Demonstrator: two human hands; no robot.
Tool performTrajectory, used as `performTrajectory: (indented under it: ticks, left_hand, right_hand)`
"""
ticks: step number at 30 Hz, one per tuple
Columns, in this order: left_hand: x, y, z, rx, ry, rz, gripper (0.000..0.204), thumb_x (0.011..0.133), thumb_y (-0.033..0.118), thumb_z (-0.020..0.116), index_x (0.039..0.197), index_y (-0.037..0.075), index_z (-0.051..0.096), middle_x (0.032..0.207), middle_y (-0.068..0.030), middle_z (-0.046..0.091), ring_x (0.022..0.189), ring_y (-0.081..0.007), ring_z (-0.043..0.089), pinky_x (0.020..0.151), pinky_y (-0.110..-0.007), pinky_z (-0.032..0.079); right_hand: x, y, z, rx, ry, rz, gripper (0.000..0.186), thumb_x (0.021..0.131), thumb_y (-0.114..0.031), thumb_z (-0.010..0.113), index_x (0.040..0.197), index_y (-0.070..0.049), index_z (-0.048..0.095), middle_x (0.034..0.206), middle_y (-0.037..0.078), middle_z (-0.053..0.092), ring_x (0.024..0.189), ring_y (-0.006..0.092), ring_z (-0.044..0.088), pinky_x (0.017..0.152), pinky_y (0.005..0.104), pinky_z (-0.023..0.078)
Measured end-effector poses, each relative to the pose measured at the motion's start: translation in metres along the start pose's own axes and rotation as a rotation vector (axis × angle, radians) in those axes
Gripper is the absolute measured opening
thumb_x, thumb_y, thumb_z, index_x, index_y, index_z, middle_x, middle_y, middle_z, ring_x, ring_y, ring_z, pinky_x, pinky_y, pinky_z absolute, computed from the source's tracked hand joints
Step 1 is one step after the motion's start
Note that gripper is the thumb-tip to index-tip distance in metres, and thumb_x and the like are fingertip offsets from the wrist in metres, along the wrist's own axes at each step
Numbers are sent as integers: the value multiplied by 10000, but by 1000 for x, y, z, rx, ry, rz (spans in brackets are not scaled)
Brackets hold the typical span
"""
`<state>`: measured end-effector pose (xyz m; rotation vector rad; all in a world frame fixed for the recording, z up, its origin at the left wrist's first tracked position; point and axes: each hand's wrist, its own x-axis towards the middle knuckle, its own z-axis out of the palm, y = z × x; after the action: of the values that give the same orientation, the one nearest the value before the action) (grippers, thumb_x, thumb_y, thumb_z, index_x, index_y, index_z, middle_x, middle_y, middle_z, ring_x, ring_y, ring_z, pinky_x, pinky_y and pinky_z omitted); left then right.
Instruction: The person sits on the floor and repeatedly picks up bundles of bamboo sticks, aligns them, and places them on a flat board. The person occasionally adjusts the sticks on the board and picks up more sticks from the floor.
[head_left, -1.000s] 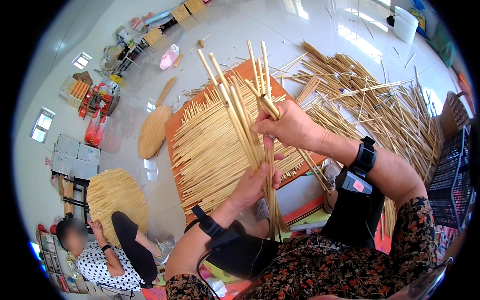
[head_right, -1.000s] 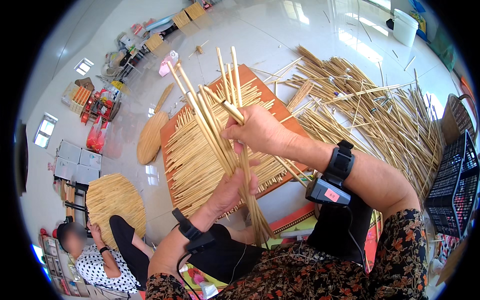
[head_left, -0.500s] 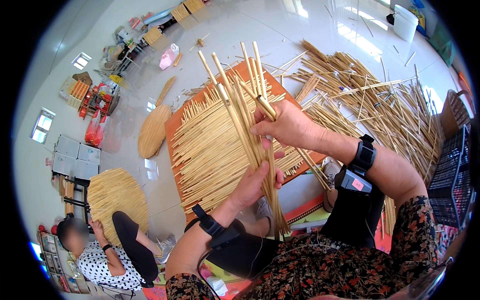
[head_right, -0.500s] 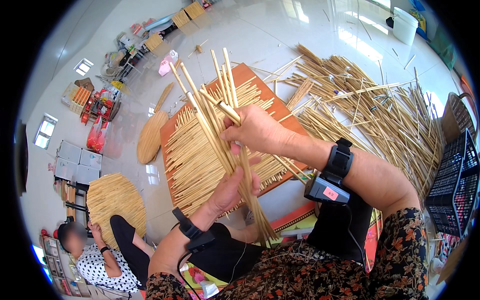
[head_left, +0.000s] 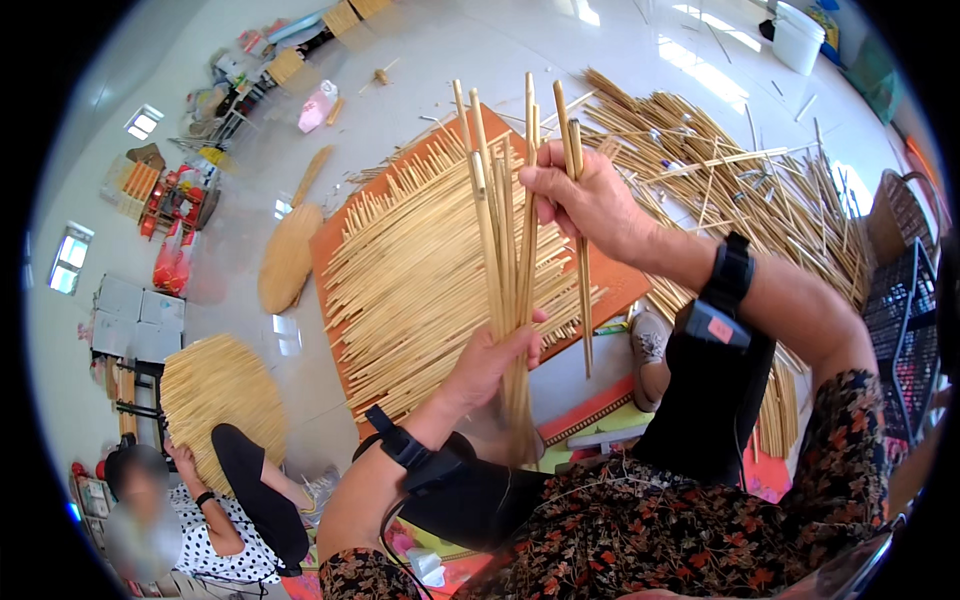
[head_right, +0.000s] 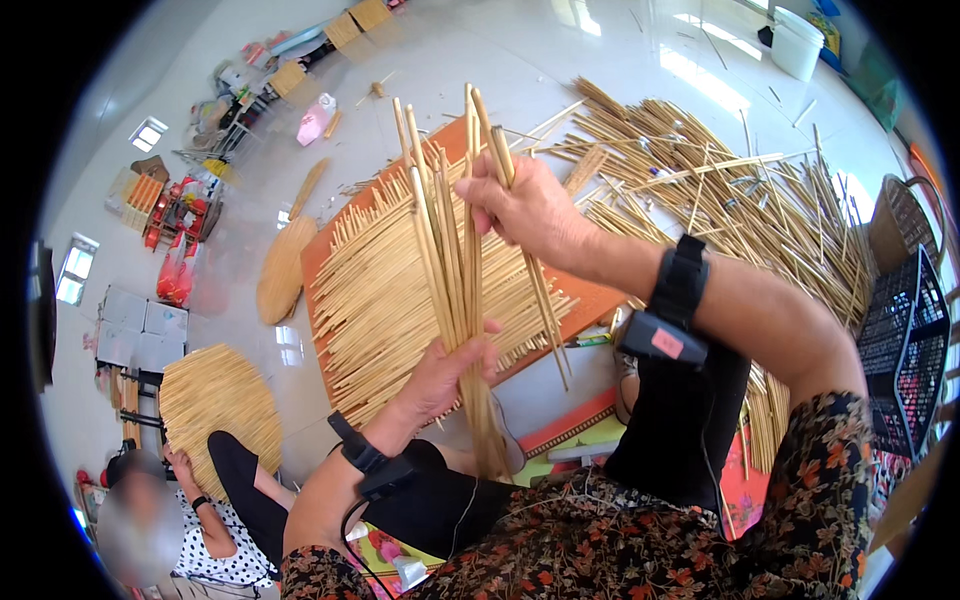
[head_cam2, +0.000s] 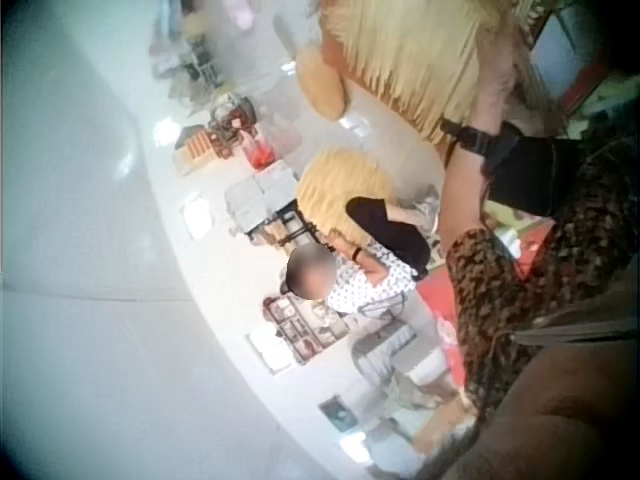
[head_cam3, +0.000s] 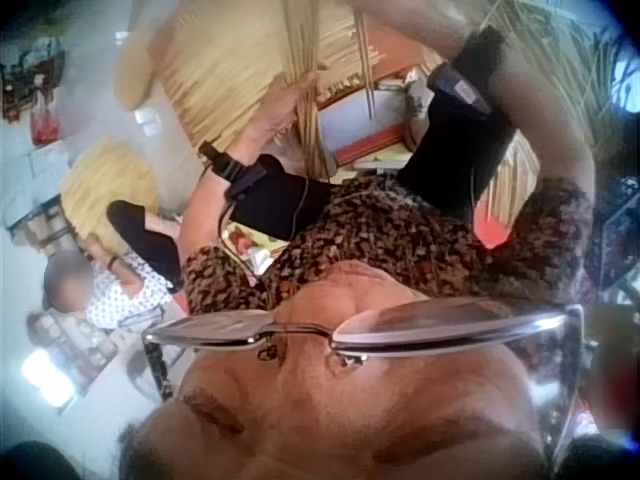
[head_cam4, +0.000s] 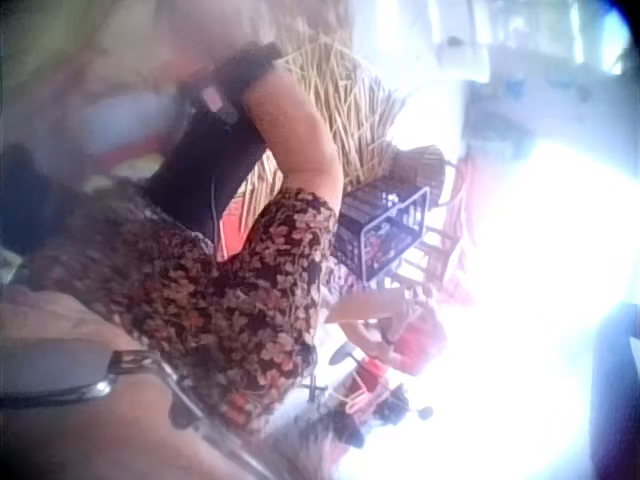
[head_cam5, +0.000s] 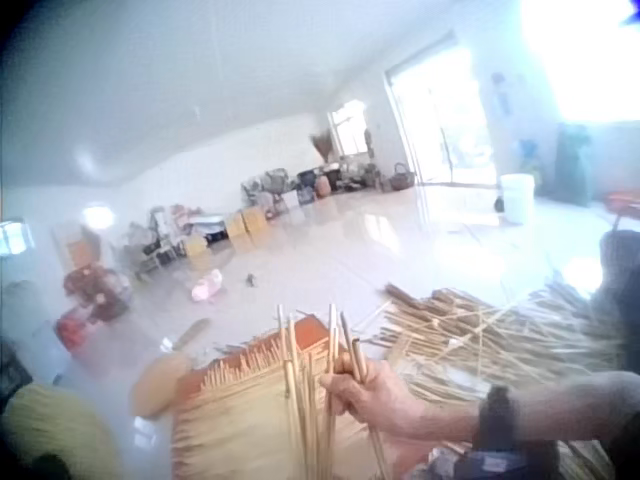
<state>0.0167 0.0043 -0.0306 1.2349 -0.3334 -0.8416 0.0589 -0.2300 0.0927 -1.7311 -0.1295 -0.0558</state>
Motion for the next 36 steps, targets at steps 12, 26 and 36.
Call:
performTrajectory:
  ticks: [12,26,36]
  left_hand:
    - [-2,-12,-6,-3,76,-18,296,1017,238,624,1206,15,574,840,-25,595,775,-123,572,721,-276,507]
    - [-1,-6,-15,-106,132,55,243,1040,265,588,1169,59,583,827,-5,561,753,-117,531,711,-275,483]
    - [-5,5,-16,-108,184,117,256,1034,267,598,1169,51,576,823,-14,571,751,-118,540,718,-278,486]
  right_hand:
    - [70,-70,-244,-10,521,-208,213,969,-223,605,815,-75,595,626,8,533,406,89,393,342,263,274]
    - [-45,-50,-446,162,1059,-208,234,1006,-272,623,873,-78,622,740,-23,624,511,32,436,412,209,330]
    - [-57,-19,-448,21,897,-171,252,1060,-273,517,1069,-24,559,1057,175,737,912,224,748,631,232,587]
